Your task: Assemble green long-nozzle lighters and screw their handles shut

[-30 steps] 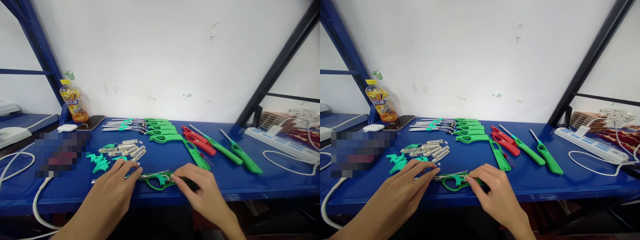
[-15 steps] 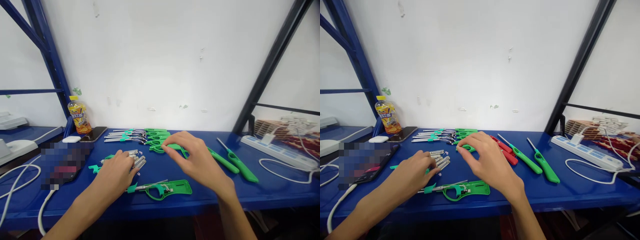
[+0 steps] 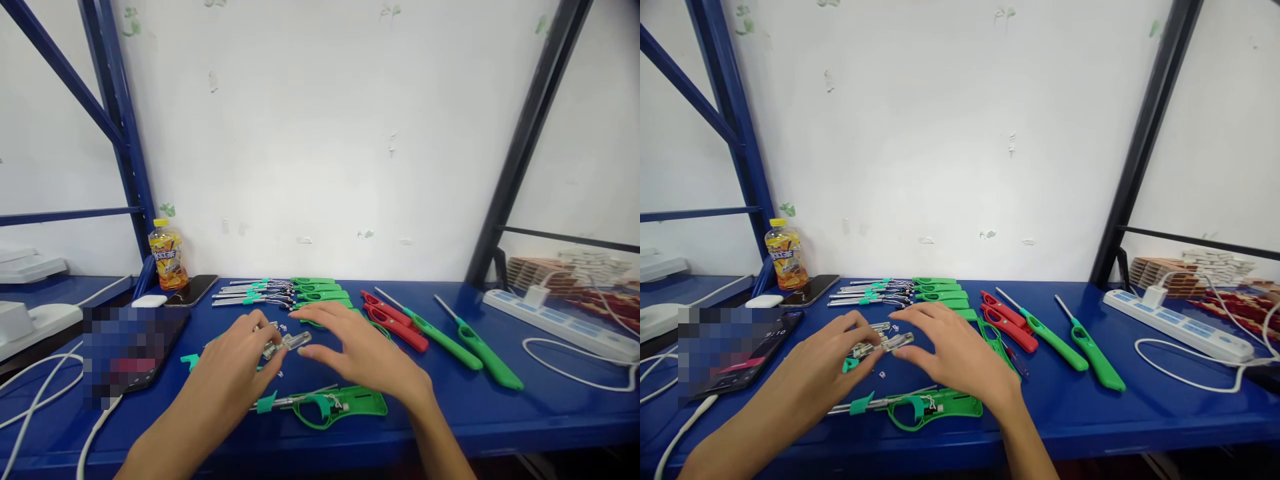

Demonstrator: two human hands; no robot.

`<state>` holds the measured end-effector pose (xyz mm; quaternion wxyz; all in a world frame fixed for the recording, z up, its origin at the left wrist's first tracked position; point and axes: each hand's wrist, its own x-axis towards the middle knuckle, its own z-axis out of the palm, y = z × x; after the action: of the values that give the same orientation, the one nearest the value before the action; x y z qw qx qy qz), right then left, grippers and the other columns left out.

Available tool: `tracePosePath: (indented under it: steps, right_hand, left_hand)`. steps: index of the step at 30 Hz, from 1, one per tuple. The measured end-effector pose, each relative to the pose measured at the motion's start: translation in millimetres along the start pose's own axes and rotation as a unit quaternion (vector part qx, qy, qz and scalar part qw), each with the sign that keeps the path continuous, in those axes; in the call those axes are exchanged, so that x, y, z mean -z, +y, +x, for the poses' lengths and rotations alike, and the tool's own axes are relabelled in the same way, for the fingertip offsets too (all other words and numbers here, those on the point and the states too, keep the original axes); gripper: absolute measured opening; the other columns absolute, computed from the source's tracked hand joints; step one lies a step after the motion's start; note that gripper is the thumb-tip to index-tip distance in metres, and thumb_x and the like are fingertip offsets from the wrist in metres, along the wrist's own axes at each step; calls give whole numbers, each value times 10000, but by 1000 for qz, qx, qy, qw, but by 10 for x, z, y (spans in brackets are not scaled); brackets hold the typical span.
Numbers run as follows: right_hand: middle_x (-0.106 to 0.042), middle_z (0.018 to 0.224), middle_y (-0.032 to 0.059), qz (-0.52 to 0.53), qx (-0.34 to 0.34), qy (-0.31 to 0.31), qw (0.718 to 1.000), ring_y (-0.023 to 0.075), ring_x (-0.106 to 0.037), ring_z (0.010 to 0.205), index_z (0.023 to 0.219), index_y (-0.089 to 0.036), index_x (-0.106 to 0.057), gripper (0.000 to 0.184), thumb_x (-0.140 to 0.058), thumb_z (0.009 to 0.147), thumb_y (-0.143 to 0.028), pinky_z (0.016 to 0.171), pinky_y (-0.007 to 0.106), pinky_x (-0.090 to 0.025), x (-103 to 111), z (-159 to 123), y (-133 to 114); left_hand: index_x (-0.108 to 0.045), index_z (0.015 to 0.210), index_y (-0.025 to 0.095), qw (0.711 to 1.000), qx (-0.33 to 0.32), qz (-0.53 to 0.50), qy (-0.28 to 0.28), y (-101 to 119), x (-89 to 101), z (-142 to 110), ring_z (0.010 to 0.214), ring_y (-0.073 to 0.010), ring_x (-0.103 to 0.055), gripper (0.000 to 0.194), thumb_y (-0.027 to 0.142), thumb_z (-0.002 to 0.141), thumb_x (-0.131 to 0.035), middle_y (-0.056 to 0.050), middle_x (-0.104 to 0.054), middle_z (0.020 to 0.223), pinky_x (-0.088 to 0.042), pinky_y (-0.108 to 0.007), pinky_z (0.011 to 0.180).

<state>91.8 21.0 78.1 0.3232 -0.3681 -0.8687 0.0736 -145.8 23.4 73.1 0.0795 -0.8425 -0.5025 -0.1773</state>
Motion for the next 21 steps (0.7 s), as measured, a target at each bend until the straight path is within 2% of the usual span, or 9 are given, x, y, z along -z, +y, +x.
tracePosePath:
  steps: [4, 9, 11, 14, 17, 19, 21]
  right_hand:
    - [-757, 1341, -15, 11, 17, -50, 999, 190, -693, 1237, 1443, -361, -633, 359, -600, 1086, -342, 1064, 383, -564, -18, 18, -32]
    - [-807, 1222, 12, 2, 6, -74, 997, 207, -746, 1105, 1332, -291, -715, 271, -603, 1085, -295, 942, 351, -575, 15, 33, 1]
    - [-810, 1211, 16, -8, -1, -76, 997, 218, -750, 1094, 1352, -294, -704, 286, -610, 1081, -295, 936, 361, -575, 16, 23, 36]
    - [-782, 1302, 35, -29, -19, -62, 997, 248, -727, 1182, 1438, -295, -643, 360, -607, 1080, -271, 1016, 425, -561, -4, 1, 96]
    - [-752, 1368, 65, -52, -39, -47, 997, 284, -699, 1258, 1440, -272, -635, 363, -592, 1081, -242, 1076, 494, -539, -20, -7, 138]
    - [-757, 1357, 69, -62, -47, -43, 996, 293, -703, 1255, 1426, -272, -642, 351, -584, 1082, -230, 1075, 513, -543, -17, -1, 146]
    - [-767, 1336, 60, -66, -49, -44, 996, 286, -714, 1238, 1411, -282, -649, 341, -586, 1081, -228, 1065, 501, -553, -9, 6, 140]
  left_hand:
    - [-742, 1048, 217, 996, -41, -83, 14, 56, 1, 0, 870, -213, -682, 165, 208, 1017, -580, -49, -662, 1062, -486, -325, 734]
    - [-757, 1105, 249, 994, -45, -105, 1, 47, -101, 61, 851, -208, -679, 160, 273, 1023, -623, -39, -661, 1105, -468, -320, 713]
    - [-744, 1167, 261, 994, -40, -102, -9, 1, -139, 75, 829, -202, -683, 186, 298, 1037, -616, -40, -659, 1151, -476, -323, 714]
    - [-689, 1319, 255, 995, -32, -89, -30, -100, -168, 74, 856, -237, -702, 298, 273, 1027, -630, -61, -673, 1164, -491, -349, 745]
    - [-733, 1229, 252, 994, -38, -74, -67, -190, -175, 61, 950, -278, -721, 264, 183, 990, -645, -59, -713, 1100, -489, -349, 770]
    - [-767, 1104, 259, 992, -48, -71, -94, -214, -182, 60, 991, -274, -727, 192, 167, 986, -646, -47, -734, 1083, -489, -336, 789]
    - [-776, 1060, 268, 989, -53, -69, -118, -206, -197, 73, 1003, -265, -731, 176, 173, 991, -645, -38, -746, 1084, -493, -329, 806]
